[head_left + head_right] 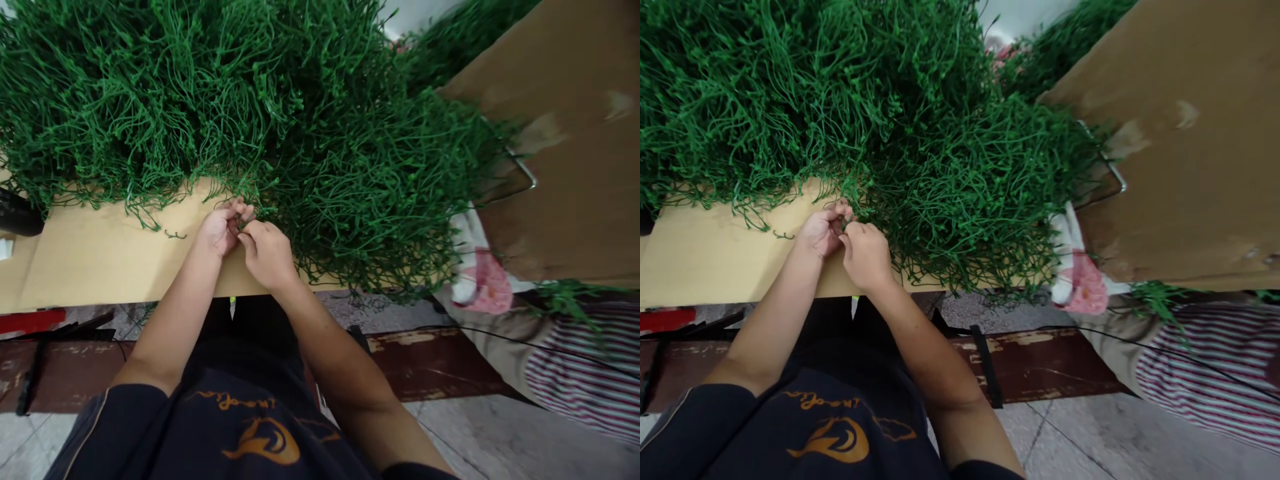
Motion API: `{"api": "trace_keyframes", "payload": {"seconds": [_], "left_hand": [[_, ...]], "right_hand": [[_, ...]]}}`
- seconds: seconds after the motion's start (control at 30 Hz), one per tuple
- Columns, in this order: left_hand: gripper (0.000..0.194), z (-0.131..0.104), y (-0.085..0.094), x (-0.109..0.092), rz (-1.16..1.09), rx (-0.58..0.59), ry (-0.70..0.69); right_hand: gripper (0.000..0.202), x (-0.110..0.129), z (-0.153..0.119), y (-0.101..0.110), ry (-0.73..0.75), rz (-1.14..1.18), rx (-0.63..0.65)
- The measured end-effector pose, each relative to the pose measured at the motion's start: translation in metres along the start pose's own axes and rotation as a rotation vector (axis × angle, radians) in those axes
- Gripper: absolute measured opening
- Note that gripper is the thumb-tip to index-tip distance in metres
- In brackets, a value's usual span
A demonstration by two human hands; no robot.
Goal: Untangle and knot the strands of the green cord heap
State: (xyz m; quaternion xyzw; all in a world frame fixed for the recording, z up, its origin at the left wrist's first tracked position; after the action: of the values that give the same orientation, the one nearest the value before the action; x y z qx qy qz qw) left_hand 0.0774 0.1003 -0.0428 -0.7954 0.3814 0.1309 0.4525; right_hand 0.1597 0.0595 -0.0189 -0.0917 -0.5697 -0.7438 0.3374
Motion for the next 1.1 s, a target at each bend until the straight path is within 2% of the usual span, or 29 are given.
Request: {"api": "trace_keyframes", "payload": {"seconds": [0.13, 0.2, 0.27, 0.33, 0.4, 0.5, 0.57, 0.63, 0.7, 0.83, 0.93, 1.1], "left_hand": [[0.025, 0.004, -0.002, -0.002, -0.022, 0.037, 0.008], [0.028, 0.008, 0.001, -0.009, -0.103, 0.027, -0.006], [0.028, 0.011, 0.006, -0.018, -0.179, 0.002, -0.063], [0.026, 0.010, 0.009, -0.023, -0.178, 0.025, -0.084], [0.022, 0.005, 0.006, -0.021, -0.094, 0.100, -0.038], [0.018, -0.007, 0.000, -0.014, 0.049, 0.216, -0.002], [0.016, -0.013, -0.004, -0.011, 0.146, 0.288, -0.016], [0.014, -0.016, -0.009, -0.008, 0.241, 0.344, -0.031], [0.014, -0.018, -0.011, -0.005, 0.327, 0.383, -0.044], [0.012, -0.023, -0.010, -0.004, 0.404, 0.443, -0.087], [0.013, -0.028, -0.005, -0.005, 0.437, 0.469, -0.098], [0.017, -0.034, -0.003, -0.009, 0.494, 0.549, -0.121]], "right_hand": [[0.017, 0.013, -0.015, 0.003, 0.005, 0.079, 0.044], [0.018, 0.038, -0.029, 0.003, 0.146, 0.189, 0.109], [0.019, 0.066, -0.045, 0.006, 0.365, 0.309, 0.197], [0.020, 0.078, -0.054, 0.021, 0.501, 0.337, 0.178], [0.018, 0.062, -0.051, 0.050, 0.448, 0.235, -0.006], [0.013, 0.006, -0.043, 0.111, 0.136, -0.077, -0.416], [0.030, -0.019, -0.046, 0.146, 0.019, -0.291, -0.660], [0.045, -0.024, -0.049, 0.160, 0.002, -0.386, -0.782], [0.043, -0.016, -0.044, 0.150, 0.035, -0.344, -0.745], [0.038, 0.001, -0.016, 0.089, 0.079, -0.147, -0.468], [0.036, -0.004, 0.004, 0.055, 0.055, -0.054, -0.336], [0.021, -0.013, 0.015, 0.037, -0.003, 0.068, -0.116]]}}
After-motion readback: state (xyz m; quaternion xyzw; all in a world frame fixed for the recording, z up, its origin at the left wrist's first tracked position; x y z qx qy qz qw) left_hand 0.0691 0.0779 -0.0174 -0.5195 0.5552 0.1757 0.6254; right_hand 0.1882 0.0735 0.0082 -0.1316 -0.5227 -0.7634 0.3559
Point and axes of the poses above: each hand's wrist, its own z-axis towards the middle knuckle, its own y-axis out of the back of the hand, x = y × z, the point moved 5 cm from there along z, towards the middle knuckle, and after that the axes turned 3 degrees about y, right-handed, at the moved point
